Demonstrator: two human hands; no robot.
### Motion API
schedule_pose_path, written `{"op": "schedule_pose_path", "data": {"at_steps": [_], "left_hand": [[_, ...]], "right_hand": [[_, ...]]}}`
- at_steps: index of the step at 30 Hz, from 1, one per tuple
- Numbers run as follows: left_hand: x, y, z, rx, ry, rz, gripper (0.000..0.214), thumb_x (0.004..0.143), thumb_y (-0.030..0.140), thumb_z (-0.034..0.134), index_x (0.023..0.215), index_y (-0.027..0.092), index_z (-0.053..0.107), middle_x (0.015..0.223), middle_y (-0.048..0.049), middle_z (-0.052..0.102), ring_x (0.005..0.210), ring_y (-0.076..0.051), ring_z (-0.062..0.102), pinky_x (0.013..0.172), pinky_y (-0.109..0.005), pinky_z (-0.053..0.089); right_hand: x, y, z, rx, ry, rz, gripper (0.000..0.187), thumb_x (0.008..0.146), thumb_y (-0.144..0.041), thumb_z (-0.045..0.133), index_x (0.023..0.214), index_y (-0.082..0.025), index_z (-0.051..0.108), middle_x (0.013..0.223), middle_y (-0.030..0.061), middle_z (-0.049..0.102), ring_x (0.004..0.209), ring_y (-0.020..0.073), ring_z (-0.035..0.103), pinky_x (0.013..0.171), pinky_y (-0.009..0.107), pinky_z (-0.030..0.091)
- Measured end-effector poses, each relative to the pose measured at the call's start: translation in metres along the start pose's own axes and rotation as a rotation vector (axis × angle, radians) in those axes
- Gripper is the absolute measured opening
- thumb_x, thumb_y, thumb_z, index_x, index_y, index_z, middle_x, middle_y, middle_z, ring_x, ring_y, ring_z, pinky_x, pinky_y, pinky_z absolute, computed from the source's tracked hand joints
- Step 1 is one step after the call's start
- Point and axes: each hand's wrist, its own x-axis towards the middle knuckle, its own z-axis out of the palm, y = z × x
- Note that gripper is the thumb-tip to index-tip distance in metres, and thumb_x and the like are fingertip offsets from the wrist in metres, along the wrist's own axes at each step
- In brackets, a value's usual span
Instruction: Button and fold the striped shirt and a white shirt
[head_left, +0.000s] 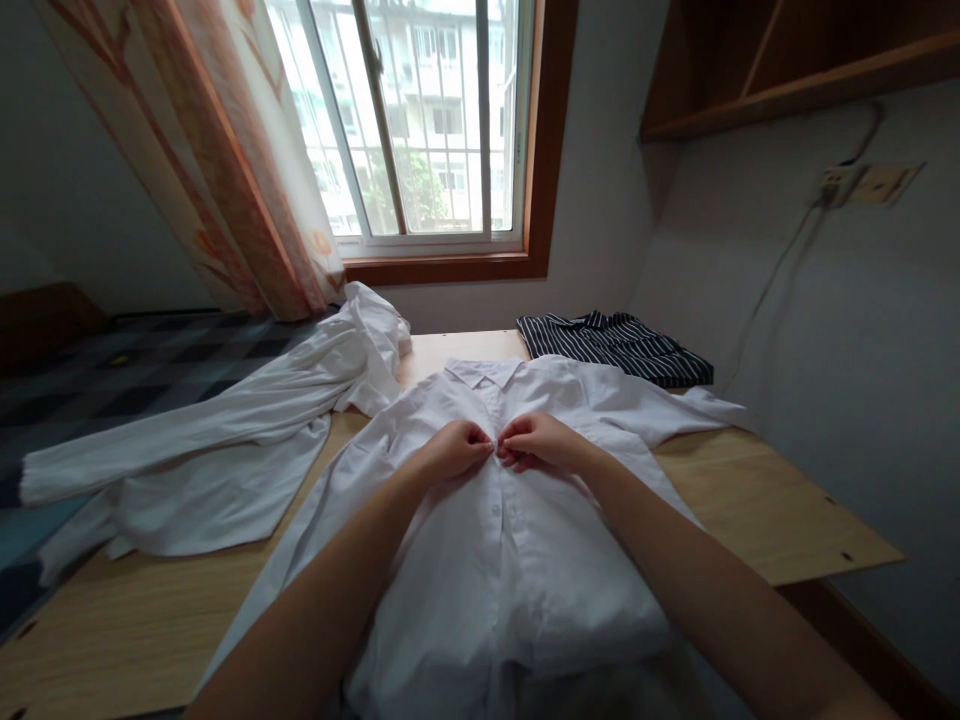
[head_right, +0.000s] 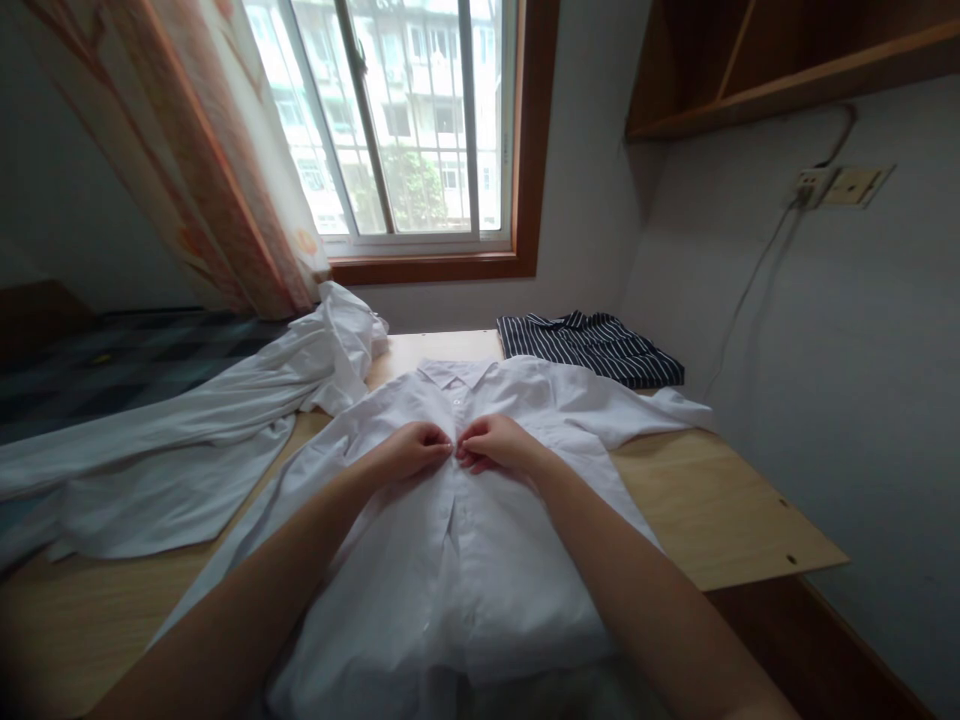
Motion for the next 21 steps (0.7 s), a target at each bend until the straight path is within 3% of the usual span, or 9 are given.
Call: {"op": "schedule_pose_path", "data": {"at_steps": [6, 12, 17, 21], "left_hand": [[-0.004, 0.006, -0.002, -0.026, -0.047, -0.056, 0.030, 0.072, 0.044, 0.052, 0.058, 0.018, 0.054, 0.049, 0.0035, 0.047, 0.049, -0.011, 0.038, 0.049, -0.026, 0.025], [-0.002, 0.009, -0.001, 0.029, 0.023, -0.073, 0.046, 0.080, 0.056, 0.042, 0.057, 0.018, 0.055, 0.049, 0.0020, 0.048, 0.050, -0.013, 0.040, 0.051, -0.028, 0.025], [0.002, 0.006, 0.000, 0.093, 0.052, -0.052, 0.052, 0.080, 0.061, 0.041, 0.056, 0.017, 0.058, 0.050, 0.0009, 0.050, 0.055, -0.014, 0.043, 0.054, -0.028, 0.026], [0.007, 0.003, 0.003, 0.137, 0.088, -0.047, 0.049, 0.081, 0.056, 0.041, 0.057, 0.017, 0.060, 0.051, 0.0003, 0.052, 0.056, -0.015, 0.046, 0.056, -0.028, 0.026]], "right_hand": [[0.004, 0.005, 0.007, -0.144, 0.094, -0.064, 0.003, 0.076, -0.012, 0.066, 0.074, -0.014, 0.065, 0.062, -0.0002, 0.065, 0.051, 0.0094, 0.061, 0.043, 0.016, 0.048], [0.005, 0.010, 0.014, -0.275, 0.199, -0.130, 0.003, 0.078, -0.015, 0.061, 0.075, -0.016, 0.062, 0.052, -0.0048, 0.058, 0.040, 0.0066, 0.050, 0.036, 0.014, 0.036], [0.007, 0.012, 0.015, -0.266, 0.220, -0.112, 0.006, 0.078, -0.017, 0.062, 0.073, -0.016, 0.061, 0.054, -0.0034, 0.060, 0.043, 0.0086, 0.052, 0.038, 0.017, 0.037], [0.007, 0.013, 0.018, -0.412, 0.274, -0.171, 0.005, 0.080, -0.018, 0.061, 0.075, -0.017, 0.063, 0.053, -0.0038, 0.059, 0.043, 0.0102, 0.052, 0.041, 0.020, 0.037]]}}
